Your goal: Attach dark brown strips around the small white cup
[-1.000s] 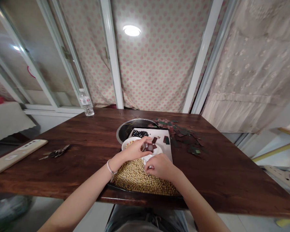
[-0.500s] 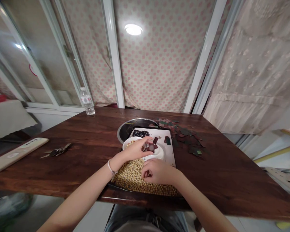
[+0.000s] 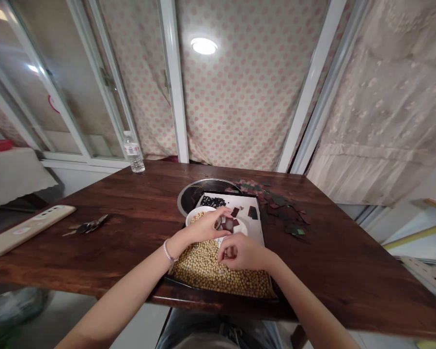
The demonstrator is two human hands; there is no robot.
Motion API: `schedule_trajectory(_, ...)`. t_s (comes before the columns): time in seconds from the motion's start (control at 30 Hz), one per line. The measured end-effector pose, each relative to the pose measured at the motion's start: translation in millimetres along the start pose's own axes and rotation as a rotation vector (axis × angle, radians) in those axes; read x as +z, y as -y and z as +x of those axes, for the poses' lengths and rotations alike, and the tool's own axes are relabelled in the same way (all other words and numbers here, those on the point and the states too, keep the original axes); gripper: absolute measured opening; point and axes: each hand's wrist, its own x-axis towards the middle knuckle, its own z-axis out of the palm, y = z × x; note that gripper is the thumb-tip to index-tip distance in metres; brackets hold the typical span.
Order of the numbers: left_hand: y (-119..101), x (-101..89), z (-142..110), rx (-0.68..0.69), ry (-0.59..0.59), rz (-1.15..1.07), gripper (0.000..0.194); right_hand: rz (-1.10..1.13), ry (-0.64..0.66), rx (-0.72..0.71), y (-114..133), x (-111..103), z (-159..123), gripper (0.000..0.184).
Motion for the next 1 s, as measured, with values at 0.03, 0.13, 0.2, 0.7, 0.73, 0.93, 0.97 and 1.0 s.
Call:
schedule_trajectory(0.03,-1,-0.2,0,0.007,0.008,-0.011,0.049,0.008,-0.036,0.013,1,-6,0,0.01)
schedule_trajectory(0.13,-4,-1.1,1,0.023,0.032,-0.044,0.058,-0.032,-0.229,0.017,1,-27,6,0.01)
schedule_trajectory(0.2,-6,-1.9,1,0.027,0.038,-0.053,0.06,-0.112,-0.36,0.016,-5,-37,12,0.009)
schedule_trajectory(0.7,-8,-0.2,4,-0.042,0.024,-0.017,0.056,-0.156,-0.413,0.034,-37,-35,20,0.013)
schedule_trajectory(0.73,-8,-0.2,4,-0.051,0.018,-0.011,0.056,-0.146,-0.418,0.035,-37,-35,20,0.014)
schedule_trajectory(0.93,-7,0.6,5,-0.081,0.006,0.012,0.061,-0.087,-0.445,0.043,-39,-36,17,0.018)
schedule_trajectory(0.97,-6,0.8,5,-0.083,0.009,0.012,0.062,-0.081,-0.446,0.043,-39,-36,16,0.018)
schedule_trajectory(1.0,-6,0.9,5,-0.085,0.012,0.012,0.063,-0.076,-0.446,0.044,-38,-36,16,0.018)
